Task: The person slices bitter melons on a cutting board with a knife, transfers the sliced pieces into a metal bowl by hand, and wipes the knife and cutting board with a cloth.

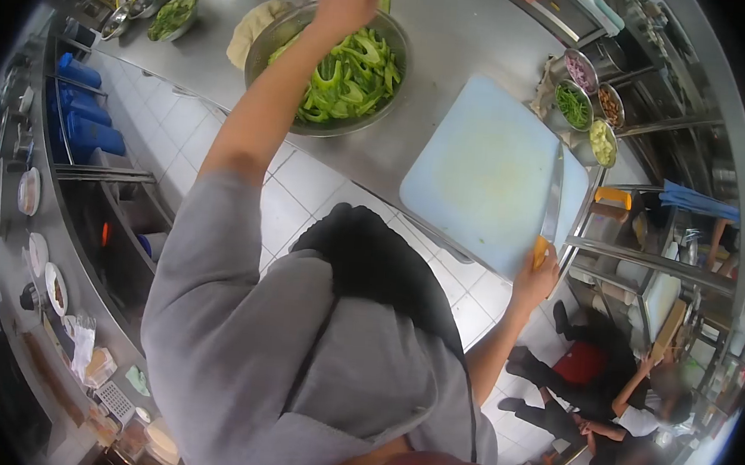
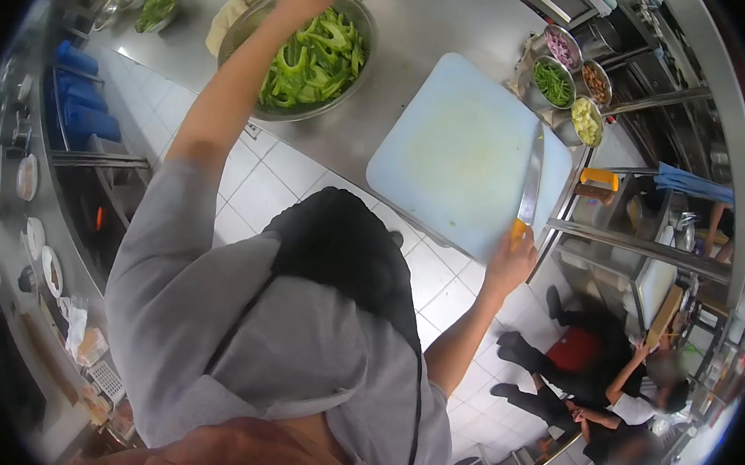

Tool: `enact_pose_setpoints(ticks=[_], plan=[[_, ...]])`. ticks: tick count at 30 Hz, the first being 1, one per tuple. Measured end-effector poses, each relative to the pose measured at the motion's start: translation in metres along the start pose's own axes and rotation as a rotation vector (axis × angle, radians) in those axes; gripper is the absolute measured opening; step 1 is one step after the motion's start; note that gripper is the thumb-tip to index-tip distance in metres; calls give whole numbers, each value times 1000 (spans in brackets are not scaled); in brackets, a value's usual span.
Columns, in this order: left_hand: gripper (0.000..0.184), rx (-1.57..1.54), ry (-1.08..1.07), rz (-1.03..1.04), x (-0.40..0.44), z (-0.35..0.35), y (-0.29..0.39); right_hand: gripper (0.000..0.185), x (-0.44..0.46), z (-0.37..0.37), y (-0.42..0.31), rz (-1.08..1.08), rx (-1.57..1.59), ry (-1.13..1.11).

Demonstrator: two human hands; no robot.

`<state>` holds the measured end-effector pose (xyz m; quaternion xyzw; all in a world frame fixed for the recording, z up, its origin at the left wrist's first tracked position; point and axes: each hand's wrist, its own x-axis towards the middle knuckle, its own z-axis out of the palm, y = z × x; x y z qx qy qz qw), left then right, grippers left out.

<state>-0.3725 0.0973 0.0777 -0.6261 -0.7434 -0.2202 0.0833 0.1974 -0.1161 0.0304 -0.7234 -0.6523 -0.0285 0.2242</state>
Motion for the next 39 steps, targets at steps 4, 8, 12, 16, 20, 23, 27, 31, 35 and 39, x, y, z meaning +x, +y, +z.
enact_pose_setpoints(ticks=[4, 8, 12, 16, 20, 23, 27, 31, 35, 39], plan=[[22, 177, -239, 173, 55, 57, 8, 45, 1, 5, -7, -30, -54, -59], [23, 188, -390, -17, 69, 70, 22, 46, -16, -4, -29, -13, 19, -94], [36, 266, -588, -135, 76, 36, 49, 47, -24, 0, -34, 16, 45, -66], [39, 84, -605, -334, 84, 58, 39, 47, -24, -1, -41, 46, 7, -71], [43, 22, -561, -386, 85, 74, 39, 46, -26, 2, -38, 34, -4, -62], [46, -111, -465, -402, 94, 80, 38, 45, -27, 1, -35, 37, 14, -61], [50, -467, -315, -406, 106, 73, 49, 46, -25, 0, -31, 3, 53, -64], [50, -1068, -92, -389, 81, 48, 76, 47, -20, -7, -23, -7, 148, -109], [31, -1770, -256, -559, 0, -2, 115, 47, -24, 0, 5, 64, 451, -142], [42, -2274, -750, -684, -89, 1, 135, 44, -24, -34, -7, 482, 932, -353]])
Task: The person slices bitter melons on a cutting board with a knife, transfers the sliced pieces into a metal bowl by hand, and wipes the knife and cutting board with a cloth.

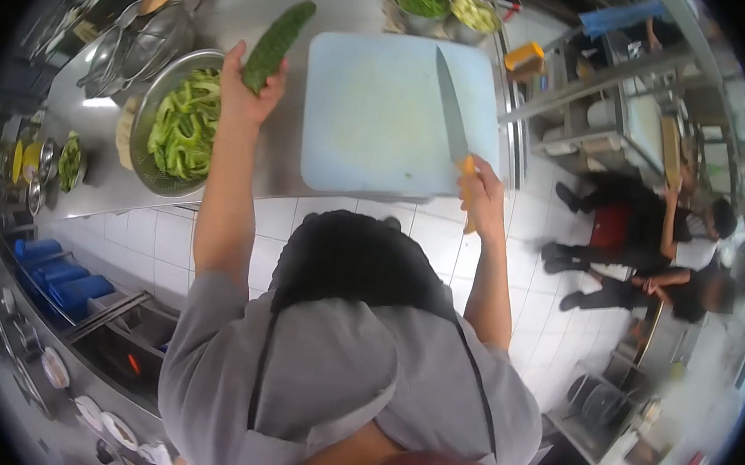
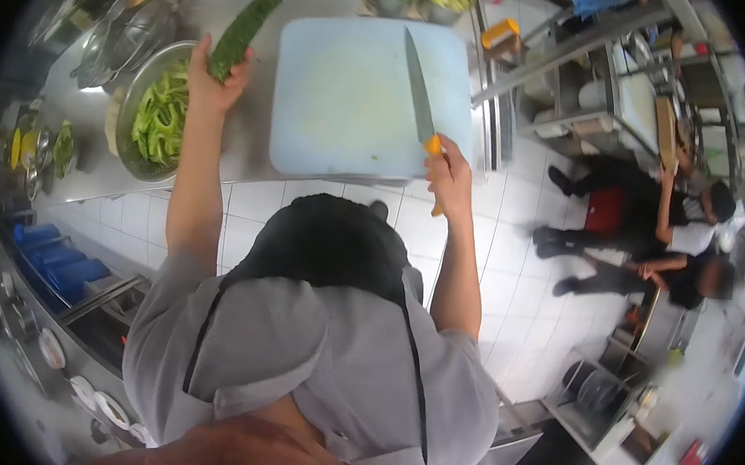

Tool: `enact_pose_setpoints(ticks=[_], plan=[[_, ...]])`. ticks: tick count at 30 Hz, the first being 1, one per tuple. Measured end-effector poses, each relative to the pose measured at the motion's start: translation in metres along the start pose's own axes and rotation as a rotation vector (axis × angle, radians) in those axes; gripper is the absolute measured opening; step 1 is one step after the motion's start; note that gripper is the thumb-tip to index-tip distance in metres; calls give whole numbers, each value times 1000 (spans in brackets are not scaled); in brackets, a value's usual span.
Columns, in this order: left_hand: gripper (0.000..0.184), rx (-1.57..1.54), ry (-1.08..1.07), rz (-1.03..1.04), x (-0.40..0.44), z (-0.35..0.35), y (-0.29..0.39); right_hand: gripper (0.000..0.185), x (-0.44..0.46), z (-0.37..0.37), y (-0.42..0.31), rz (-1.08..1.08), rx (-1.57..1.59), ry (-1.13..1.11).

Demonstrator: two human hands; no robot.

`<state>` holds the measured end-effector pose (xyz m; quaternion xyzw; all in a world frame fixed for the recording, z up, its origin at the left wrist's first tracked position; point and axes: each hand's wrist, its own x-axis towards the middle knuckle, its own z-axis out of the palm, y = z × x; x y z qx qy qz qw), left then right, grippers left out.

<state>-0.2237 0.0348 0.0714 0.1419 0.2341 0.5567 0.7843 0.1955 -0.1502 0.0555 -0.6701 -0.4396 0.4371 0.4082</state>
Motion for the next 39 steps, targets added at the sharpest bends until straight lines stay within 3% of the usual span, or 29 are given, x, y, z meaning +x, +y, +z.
enact_pose_setpoints(ticks=[4, 6, 9, 12, 15, 18, 21, 24, 28, 32, 39], plan=[[47, -67, -67, -329, -23, 4, -85, 36, -2, -9, 4, 16, 214, -113], [42, 150, -13, -433, -32, 20, -109, 30, -4, -8, 6, -67, 332, -127], [47, 1006, 173, -362, -30, 44, -125, 24, -1, -12, 0, 31, 479, -182], [53, 1669, 233, -214, -26, 41, -121, 25, 9, -10, -6, 135, 499, -227], [58, 1904, 367, 50, -39, 51, -120, 33, 15, -3, 6, 122, 488, -271], [56, 2120, 103, 334, -49, 42, -134, 39, 3, 6, -3, 85, 472, -300], [63, 2075, -63, 192, -41, 31, -137, 43, -10, 26, -21, 63, 409, -260], [61, 1632, -122, 266, -31, 13, -139, 54, -16, 57, -27, -8, 302, -199], [57, 1714, -113, 522, -36, -10, -139, 71, -16, 90, -31, -115, 4, -156], [53, 1736, -153, 707, -28, -25, -144, 78, -27, 110, -35, -94, 34, -58], [41, 1565, -158, 687, -28, -35, -148, 78, -56, 93, -24, -81, 247, 120]])
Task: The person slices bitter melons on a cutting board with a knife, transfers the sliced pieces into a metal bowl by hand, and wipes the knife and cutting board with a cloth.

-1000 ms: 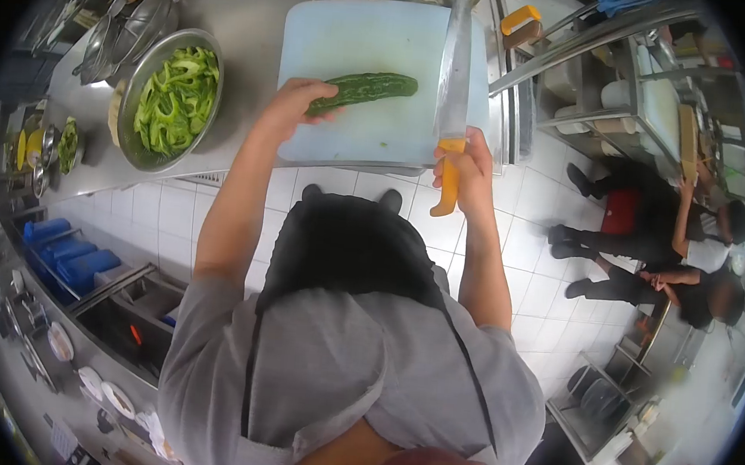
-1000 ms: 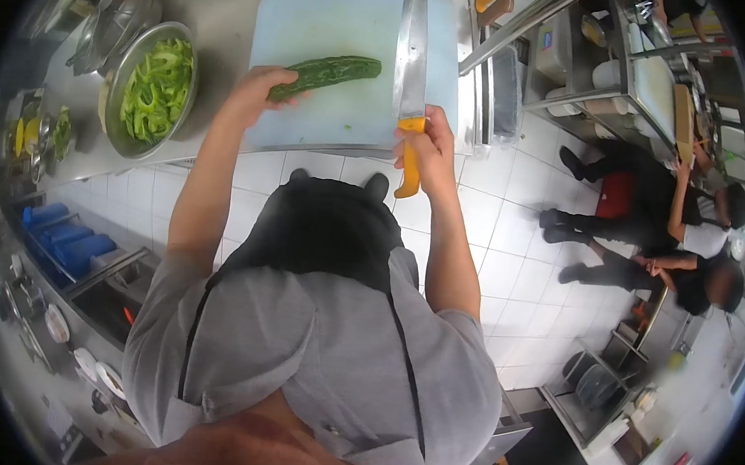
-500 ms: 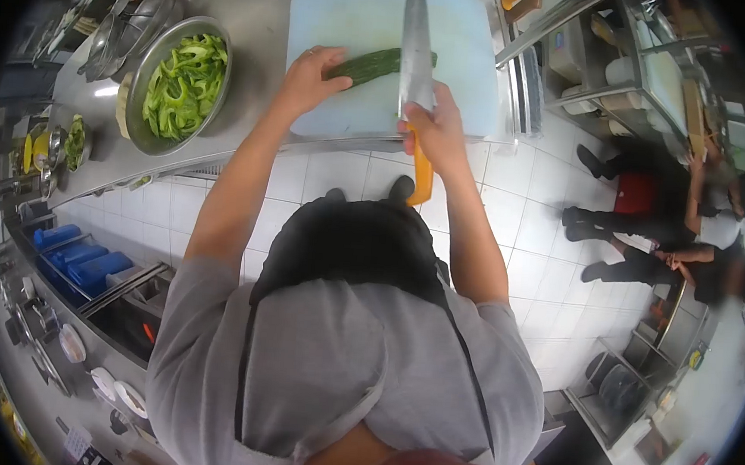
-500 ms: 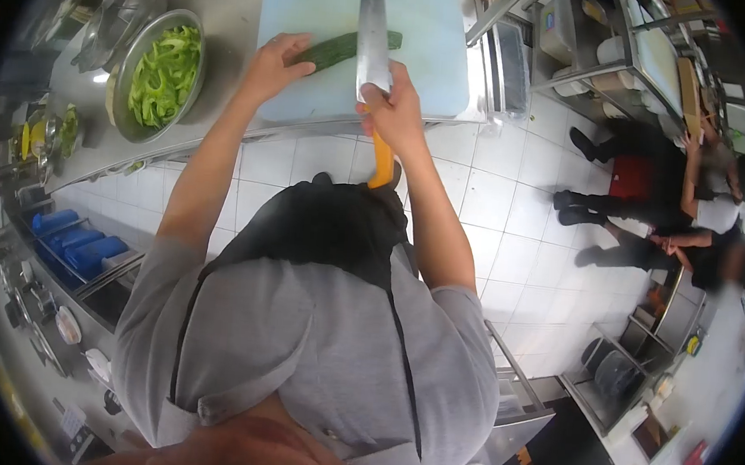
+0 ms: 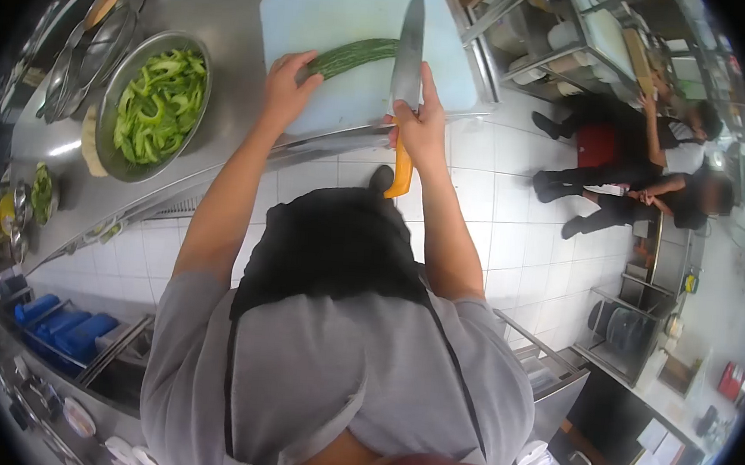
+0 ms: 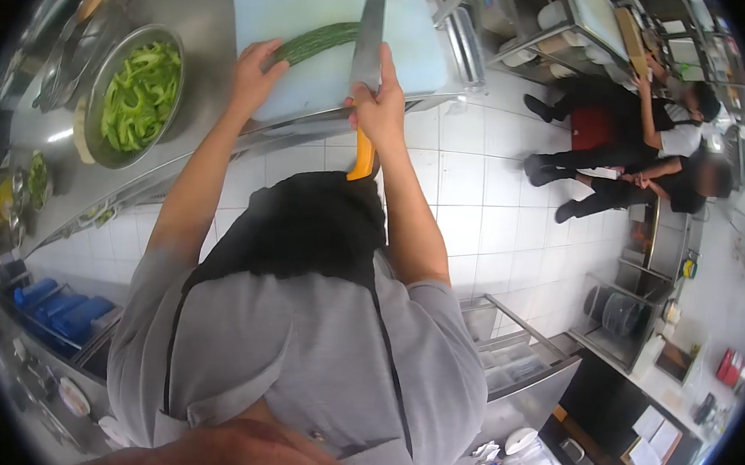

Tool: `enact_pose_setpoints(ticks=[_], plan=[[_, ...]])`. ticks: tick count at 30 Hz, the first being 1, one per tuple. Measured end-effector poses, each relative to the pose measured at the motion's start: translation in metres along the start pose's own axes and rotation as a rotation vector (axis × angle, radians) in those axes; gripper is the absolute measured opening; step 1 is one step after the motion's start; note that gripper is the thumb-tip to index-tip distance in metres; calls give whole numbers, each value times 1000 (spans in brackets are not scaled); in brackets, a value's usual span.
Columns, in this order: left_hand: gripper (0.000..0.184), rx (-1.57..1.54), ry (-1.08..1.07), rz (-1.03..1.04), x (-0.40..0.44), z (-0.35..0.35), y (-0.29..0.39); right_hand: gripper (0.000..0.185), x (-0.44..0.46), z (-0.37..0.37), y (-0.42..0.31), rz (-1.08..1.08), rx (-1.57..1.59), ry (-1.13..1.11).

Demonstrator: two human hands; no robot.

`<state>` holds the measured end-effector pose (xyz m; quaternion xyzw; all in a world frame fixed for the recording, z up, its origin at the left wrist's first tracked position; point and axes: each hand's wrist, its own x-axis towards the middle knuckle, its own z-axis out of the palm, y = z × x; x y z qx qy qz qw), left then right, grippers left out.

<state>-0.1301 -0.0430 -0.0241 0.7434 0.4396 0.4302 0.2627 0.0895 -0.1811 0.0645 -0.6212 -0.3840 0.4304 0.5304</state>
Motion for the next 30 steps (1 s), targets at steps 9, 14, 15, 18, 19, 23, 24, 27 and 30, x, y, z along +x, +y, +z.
enact_pose_setpoints(ticks=[9, 14, 15, 18, 19, 23, 24, 27, 30], plan=[[36, -57, 49, 34, -1, -5, 1, 82, 4, -23, 9, 17, -16, 47], [36, -61, 44, -19, -2, -4, -1, 77, 14, 21, 4, 32, -238, -166], [37, -63, 43, -19, -2, -5, 0, 76, 15, 29, -1, 42, -292, -195], [35, -63, 43, -38, -3, -8, 10, 75, 25, 41, -1, 3, -384, -203], [34, -64, 41, -45, -3, -8, 13, 76, 28, 43, -3, 2, -406, -204], [28, -81, 59, 4, -3, -4, 8, 76, 40, 46, 4, -30, -431, -183], [27, -85, 59, 16, -2, -4, 5, 77, 39, 46, -2, -8, -421, -195], [27, -57, 39, 29, -2, -6, 1, 77, 38, 49, -12, 21, -417, -205], [27, -33, 30, 18, -2, -6, 3, 77, 38, 50, -10, 38, -427, -197]])
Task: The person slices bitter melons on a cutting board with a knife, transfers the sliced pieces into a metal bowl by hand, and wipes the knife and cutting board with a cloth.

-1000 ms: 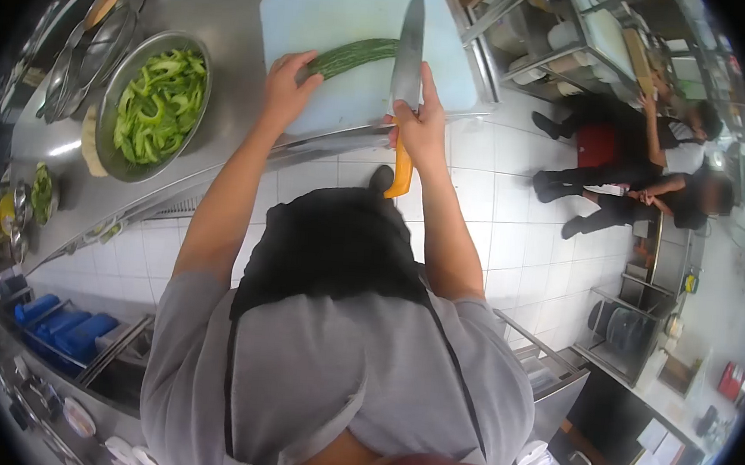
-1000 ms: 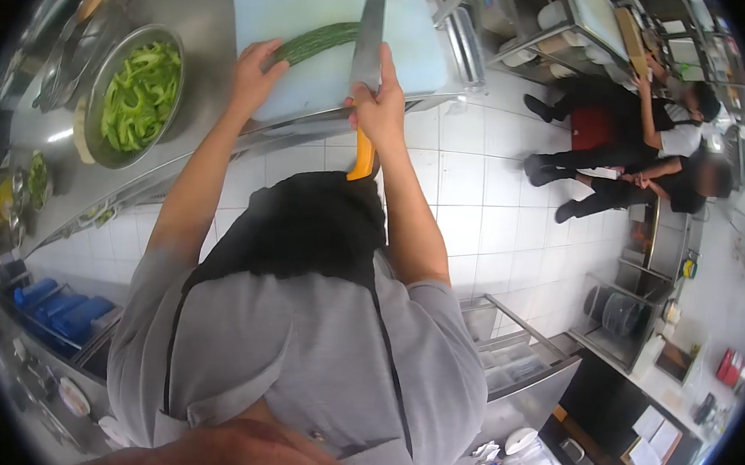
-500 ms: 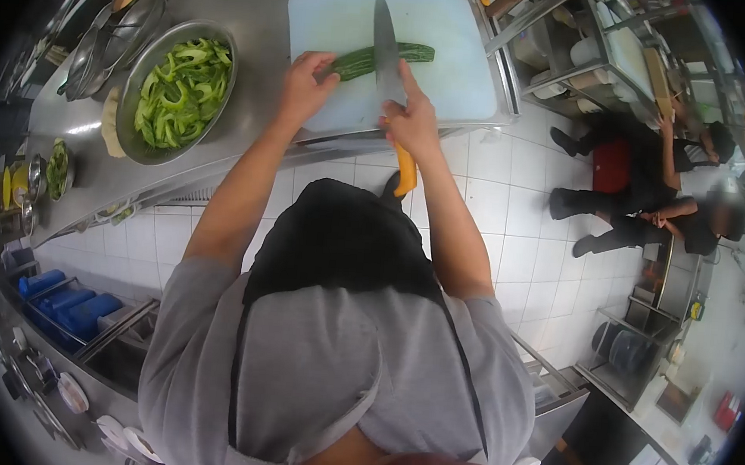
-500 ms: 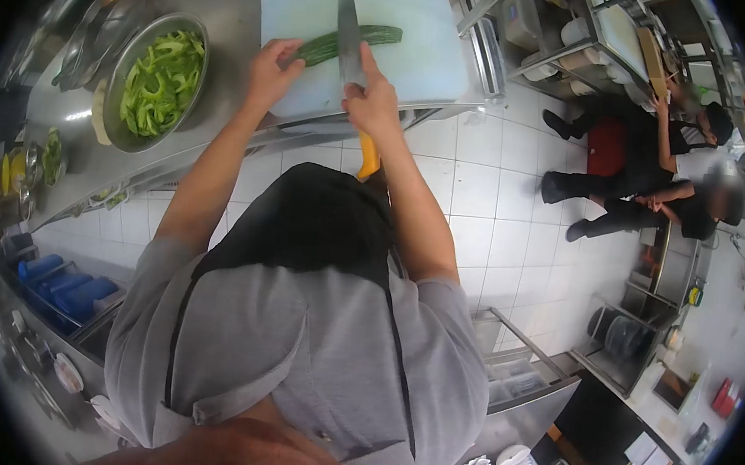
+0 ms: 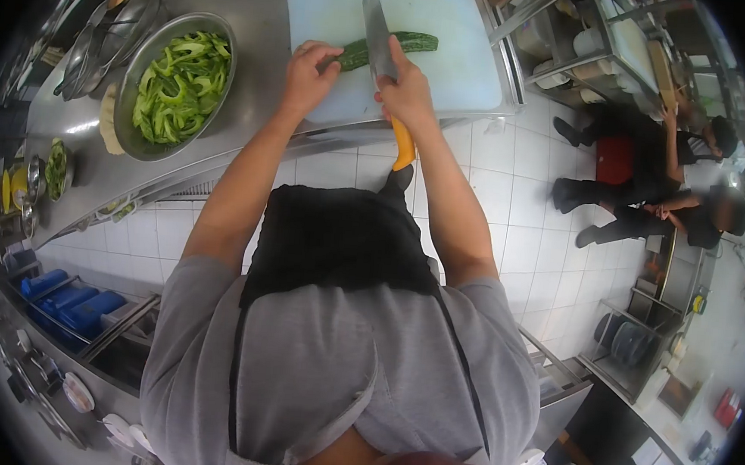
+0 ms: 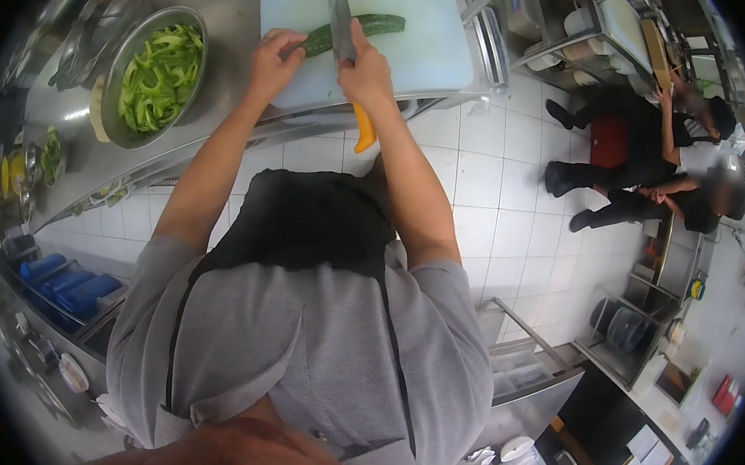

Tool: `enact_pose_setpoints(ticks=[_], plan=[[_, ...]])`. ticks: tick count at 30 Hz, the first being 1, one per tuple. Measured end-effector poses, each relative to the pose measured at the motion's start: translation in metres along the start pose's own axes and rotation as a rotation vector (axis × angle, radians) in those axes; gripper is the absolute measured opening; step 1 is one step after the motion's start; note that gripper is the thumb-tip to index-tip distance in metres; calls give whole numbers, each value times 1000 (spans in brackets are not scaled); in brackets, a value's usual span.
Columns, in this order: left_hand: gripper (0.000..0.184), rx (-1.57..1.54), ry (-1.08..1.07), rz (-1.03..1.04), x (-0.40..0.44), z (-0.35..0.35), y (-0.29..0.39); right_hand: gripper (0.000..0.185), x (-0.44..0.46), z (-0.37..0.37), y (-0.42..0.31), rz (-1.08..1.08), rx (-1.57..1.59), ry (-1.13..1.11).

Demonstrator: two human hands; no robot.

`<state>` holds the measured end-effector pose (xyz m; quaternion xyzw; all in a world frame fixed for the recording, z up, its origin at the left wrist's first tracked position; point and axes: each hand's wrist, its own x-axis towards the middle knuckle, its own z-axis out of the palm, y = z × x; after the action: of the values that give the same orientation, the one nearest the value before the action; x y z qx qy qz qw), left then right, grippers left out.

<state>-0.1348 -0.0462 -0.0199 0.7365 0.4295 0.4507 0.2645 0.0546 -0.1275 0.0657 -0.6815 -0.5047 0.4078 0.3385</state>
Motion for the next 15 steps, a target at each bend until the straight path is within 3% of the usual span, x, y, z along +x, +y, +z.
enact_pose_setpoints(ticks=[7, 15], plan=[[22, -25, -53, -102, 5, -5, 6, 74, 3, 4, 4, 21, 9, -12], [21, 43, -71, 6, 9, -7, -2, 76, -7, 12, 6, 69, 62, -43]])
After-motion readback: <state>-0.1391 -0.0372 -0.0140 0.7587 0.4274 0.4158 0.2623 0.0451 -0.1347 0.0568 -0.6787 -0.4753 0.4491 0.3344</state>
